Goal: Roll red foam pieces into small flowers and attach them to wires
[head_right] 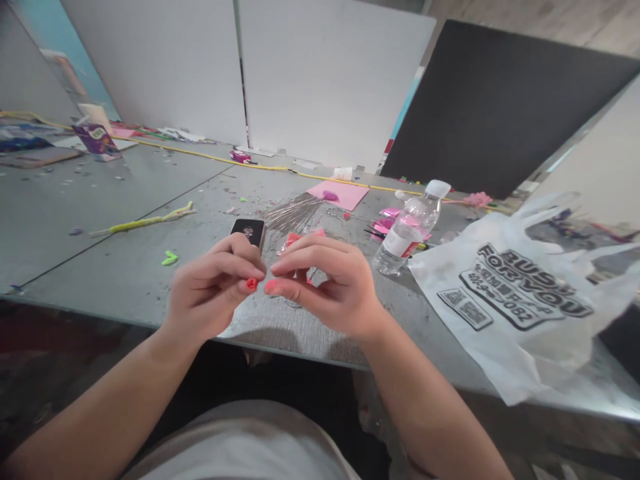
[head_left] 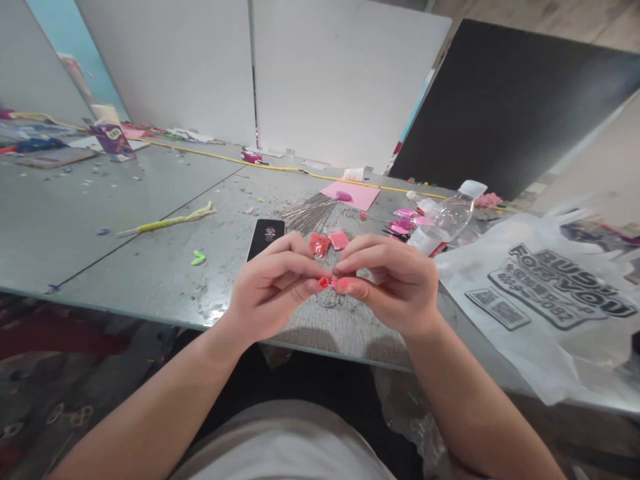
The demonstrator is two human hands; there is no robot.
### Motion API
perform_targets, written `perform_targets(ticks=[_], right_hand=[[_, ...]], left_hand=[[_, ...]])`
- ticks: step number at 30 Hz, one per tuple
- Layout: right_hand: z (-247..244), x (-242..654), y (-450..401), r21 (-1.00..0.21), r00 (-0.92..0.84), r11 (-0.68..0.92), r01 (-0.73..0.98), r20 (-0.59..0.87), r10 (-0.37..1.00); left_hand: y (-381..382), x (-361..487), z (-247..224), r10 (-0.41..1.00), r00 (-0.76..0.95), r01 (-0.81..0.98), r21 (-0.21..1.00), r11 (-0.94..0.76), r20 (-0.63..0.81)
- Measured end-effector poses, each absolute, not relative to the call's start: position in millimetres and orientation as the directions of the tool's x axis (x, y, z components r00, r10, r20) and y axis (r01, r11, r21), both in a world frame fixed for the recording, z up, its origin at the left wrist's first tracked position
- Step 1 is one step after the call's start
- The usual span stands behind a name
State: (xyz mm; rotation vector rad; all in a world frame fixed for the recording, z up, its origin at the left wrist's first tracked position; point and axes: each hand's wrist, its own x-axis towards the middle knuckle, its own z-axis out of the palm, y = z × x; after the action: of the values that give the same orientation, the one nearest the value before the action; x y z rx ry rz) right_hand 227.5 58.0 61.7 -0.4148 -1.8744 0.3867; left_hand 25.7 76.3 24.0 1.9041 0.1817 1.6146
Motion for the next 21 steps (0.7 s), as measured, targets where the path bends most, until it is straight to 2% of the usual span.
perform_targets(ticks=[3,8,15,21], right_hand=[[61.4,226.8,56.5,-0.457,-0.329,0.887,0.065,0.830,0.451],[61.2,224.6,56.3,-0.391,-0.328,0.920,0.007,0.869,0.372],[62.2,223.3,53.9,-0.372,-0.340,0.928,-0.019,0.876,0.344],[62.2,221.7,53.5,-0.376,-0.353,0.926,-0.046,0.873,0.337]], left_hand=[[73.9,24.0,23.4,0.503,0.230,-0.280,0.552,-0.786,0.833],[72.6,23.1,22.9,0.415,0.239,-0.273,0.471,-0.839,0.878],[68.4,25.6,28.1,0.362,0.254,-0.211,0.417,-0.884,0.897],[66.9,25.6,27.6,0.380,0.249,-0.219,0.434,-0.874,0.891]])
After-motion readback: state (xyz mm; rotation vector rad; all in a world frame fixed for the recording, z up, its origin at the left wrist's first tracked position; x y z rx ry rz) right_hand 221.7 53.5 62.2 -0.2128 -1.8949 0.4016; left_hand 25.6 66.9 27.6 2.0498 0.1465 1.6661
